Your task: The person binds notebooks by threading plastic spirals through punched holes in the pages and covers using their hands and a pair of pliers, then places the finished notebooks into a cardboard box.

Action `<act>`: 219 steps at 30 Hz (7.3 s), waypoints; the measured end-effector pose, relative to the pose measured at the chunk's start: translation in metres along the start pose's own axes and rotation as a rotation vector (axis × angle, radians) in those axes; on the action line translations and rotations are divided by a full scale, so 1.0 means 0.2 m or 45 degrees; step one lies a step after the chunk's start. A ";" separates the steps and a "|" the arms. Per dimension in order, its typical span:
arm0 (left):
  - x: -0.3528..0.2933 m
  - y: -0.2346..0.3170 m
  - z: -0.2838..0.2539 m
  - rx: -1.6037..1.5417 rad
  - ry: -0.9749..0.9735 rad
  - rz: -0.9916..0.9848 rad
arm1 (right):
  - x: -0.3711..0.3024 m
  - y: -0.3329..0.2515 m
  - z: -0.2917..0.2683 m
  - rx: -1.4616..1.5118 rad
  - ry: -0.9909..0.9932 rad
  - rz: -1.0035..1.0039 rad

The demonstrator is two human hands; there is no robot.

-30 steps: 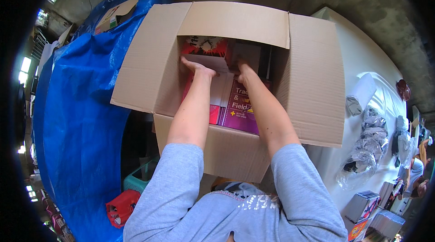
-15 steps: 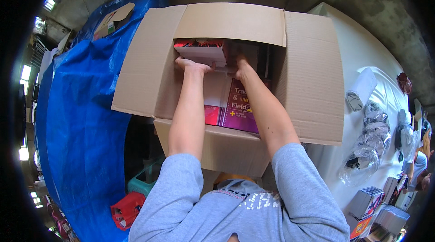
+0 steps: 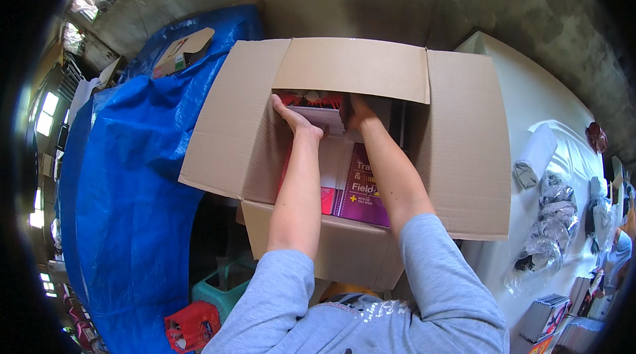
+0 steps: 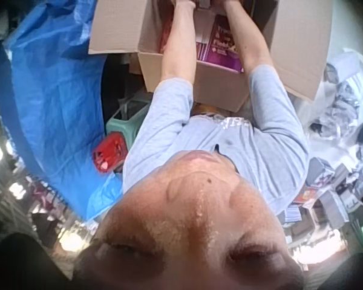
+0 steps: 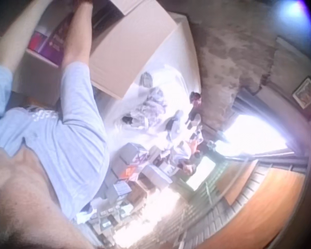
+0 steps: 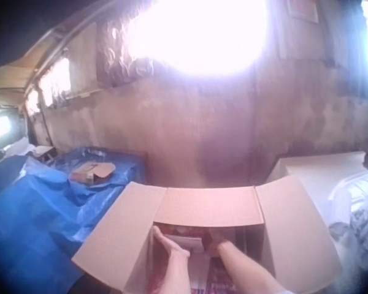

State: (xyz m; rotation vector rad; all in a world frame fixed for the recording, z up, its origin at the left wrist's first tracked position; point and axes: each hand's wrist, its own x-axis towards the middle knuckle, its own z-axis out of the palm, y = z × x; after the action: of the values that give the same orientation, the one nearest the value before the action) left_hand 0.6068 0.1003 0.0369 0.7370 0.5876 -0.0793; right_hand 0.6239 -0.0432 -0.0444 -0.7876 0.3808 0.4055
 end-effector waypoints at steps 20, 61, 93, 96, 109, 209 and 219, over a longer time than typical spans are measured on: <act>-0.23 0.11 0.08 0.469 -0.405 0.045 | -0.83 -0.16 0.26 0.176 0.137 0.053; -3.30 -2.13 -1.05 1.699 -2.234 -1.880 | -3.73 2.03 -0.60 1.238 2.541 -2.173; -3.97 -2.75 -1.20 1.699 -2.202 -2.421 | -3.81 2.54 -0.52 -1.024 3.279 0.342; -3.96 -2.78 -1.20 1.611 -2.232 -2.460 | -3.83 2.55 -0.51 -1.064 3.248 0.345; -3.62 -2.67 -0.97 1.385 -2.364 -0.978 | -4.29 2.58 -0.28 -1.248 2.869 -0.885; -3.75 -1.53 -1.94 0.353 -2.993 1.187 | -4.72 2.80 0.05 -0.910 2.687 -0.991; -3.76 -1.50 -1.92 0.423 -3.058 1.134 | -4.78 2.74 0.14 -0.471 2.340 -0.590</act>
State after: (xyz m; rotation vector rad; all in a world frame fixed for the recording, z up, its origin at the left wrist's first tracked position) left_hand -0.2874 0.0279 0.0267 0.6566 -2.0613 -0.1660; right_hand -0.4549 0.1290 0.0959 -1.4155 1.8019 -0.8628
